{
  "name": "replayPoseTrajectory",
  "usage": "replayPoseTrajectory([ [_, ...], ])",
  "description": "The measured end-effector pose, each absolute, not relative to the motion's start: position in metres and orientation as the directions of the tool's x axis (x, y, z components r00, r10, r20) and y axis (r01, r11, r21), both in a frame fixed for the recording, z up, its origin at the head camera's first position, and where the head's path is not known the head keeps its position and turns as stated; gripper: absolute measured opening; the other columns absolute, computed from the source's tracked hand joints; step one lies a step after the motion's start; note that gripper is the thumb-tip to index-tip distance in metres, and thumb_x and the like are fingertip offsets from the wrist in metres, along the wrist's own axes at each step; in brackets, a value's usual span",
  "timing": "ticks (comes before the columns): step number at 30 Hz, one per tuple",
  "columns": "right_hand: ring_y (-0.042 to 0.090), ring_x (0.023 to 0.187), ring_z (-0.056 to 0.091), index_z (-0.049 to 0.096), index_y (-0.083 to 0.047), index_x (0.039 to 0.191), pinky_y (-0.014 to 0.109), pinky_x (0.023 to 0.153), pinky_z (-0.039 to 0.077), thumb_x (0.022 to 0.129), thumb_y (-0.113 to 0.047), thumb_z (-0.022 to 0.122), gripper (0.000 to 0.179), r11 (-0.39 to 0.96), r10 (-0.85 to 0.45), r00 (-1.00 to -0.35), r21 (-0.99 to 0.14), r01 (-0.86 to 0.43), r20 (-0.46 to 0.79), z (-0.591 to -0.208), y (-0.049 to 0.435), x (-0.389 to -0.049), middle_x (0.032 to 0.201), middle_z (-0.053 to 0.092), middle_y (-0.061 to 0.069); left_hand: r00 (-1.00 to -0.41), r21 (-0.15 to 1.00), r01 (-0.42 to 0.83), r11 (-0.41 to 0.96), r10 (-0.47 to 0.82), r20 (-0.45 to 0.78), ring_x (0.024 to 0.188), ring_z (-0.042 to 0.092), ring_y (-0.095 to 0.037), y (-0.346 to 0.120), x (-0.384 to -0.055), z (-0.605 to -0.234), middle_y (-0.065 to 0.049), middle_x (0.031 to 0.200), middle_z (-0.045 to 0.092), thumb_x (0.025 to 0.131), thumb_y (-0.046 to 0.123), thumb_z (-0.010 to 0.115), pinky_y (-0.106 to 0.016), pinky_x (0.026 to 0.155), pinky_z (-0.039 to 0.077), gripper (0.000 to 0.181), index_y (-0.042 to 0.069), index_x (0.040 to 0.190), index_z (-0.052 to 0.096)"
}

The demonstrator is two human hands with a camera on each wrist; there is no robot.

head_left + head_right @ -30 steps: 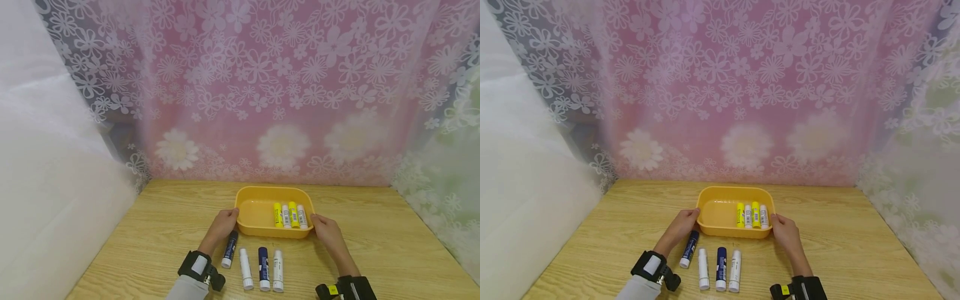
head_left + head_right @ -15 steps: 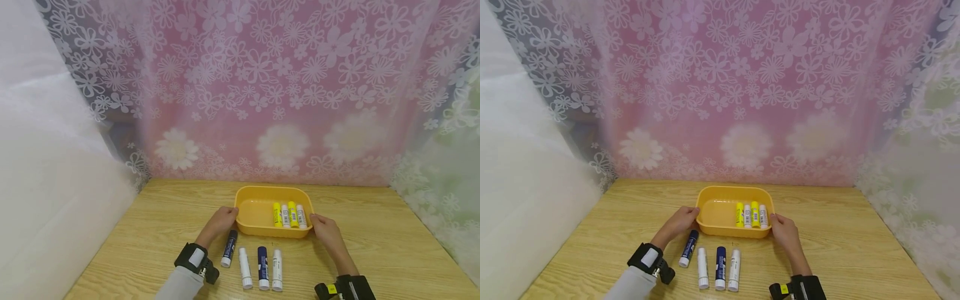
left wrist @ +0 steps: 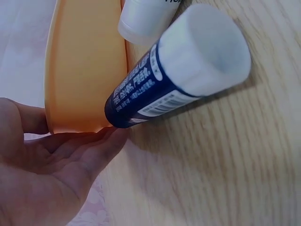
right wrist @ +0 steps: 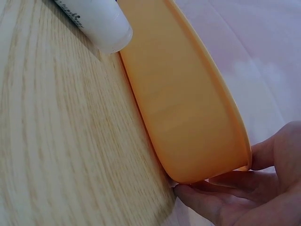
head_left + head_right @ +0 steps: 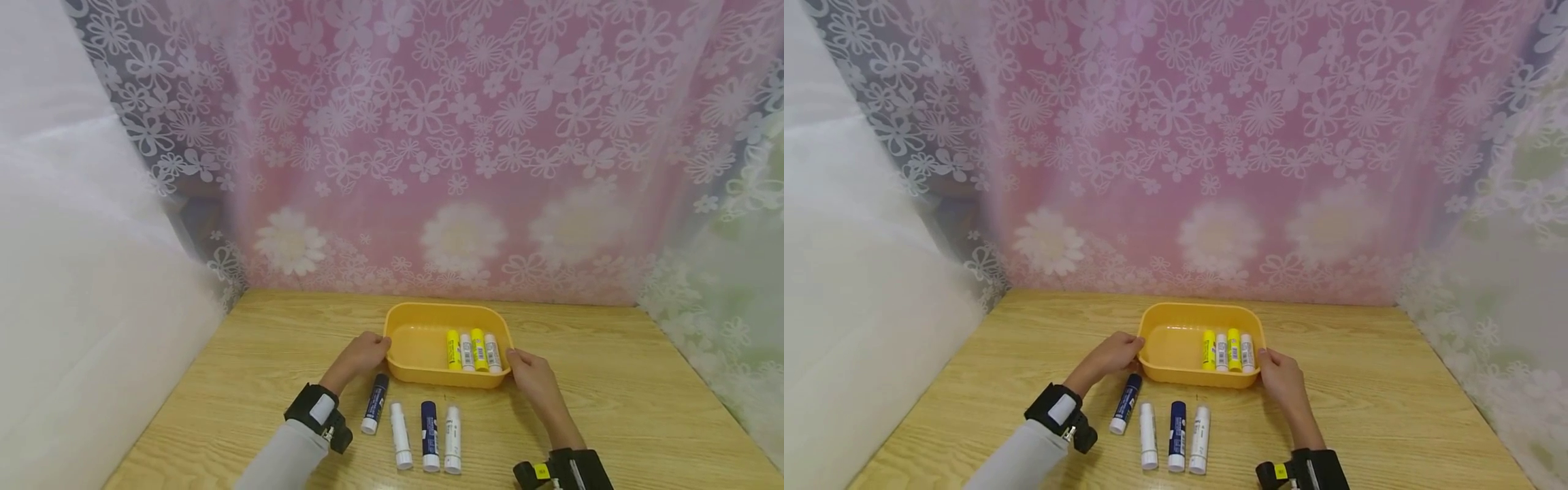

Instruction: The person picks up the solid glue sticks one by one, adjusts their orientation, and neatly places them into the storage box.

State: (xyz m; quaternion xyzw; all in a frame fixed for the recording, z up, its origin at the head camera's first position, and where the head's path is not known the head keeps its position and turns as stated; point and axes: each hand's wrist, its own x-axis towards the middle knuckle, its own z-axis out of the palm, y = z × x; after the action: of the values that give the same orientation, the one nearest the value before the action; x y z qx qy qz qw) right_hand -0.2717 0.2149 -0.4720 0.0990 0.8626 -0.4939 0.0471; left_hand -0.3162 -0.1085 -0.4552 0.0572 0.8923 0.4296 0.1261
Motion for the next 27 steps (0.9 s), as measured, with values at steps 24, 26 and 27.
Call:
replayPoseTrajectory([
  [24,0.048,0.144,0.036,0.037,0.009,0.151,0.058,0.113,0.035,0.109,-0.039,0.034,0.063,0.502,0.135,-0.977,-0.839,0.209,-0.163,-0.473,0.214,-0.271,0.153,0.039,0.032,-0.986,0.63,0.07,0.774,0.15,-0.076,0.058,0.048,-0.015,-0.122,-0.315,-0.438,-0.001,0.066,0.053,0.103,0.016,0.052,-0.025,0.053,0.037,0.03,0.001,0.083,0.069],
  [26,0.048,0.144,0.035,0.037,0.009,0.151,0.058,0.114,0.034,0.109,-0.038,0.034,0.062,0.504,0.135,-0.978,-0.839,0.206,-0.159,-0.473,0.215,-0.27,0.153,0.039,0.032,-0.987,0.606,0.081,0.791,0.15,-0.064,0.059,0.052,-0.015,-0.124,-0.314,-0.439,-0.003,0.068,0.057,0.101,0.014,0.056,-0.025,0.052,0.04,0.024,0.0,0.089,0.071],
  [27,0.048,0.144,0.034,0.037,0.008,0.151,0.058,0.114,0.033,0.109,-0.038,0.034,0.062,0.504,0.137,-0.978,-0.839,0.206,-0.158,-0.472,0.216,-0.27,0.153,0.039,0.032,-0.987,0.595,0.083,0.799,0.15,-0.064,0.059,0.054,-0.015,-0.124,-0.313,-0.44,-0.003,0.069,0.059,0.1,0.014,0.058,-0.025,0.052,0.041,0.022,0.0,0.091,0.071],
])
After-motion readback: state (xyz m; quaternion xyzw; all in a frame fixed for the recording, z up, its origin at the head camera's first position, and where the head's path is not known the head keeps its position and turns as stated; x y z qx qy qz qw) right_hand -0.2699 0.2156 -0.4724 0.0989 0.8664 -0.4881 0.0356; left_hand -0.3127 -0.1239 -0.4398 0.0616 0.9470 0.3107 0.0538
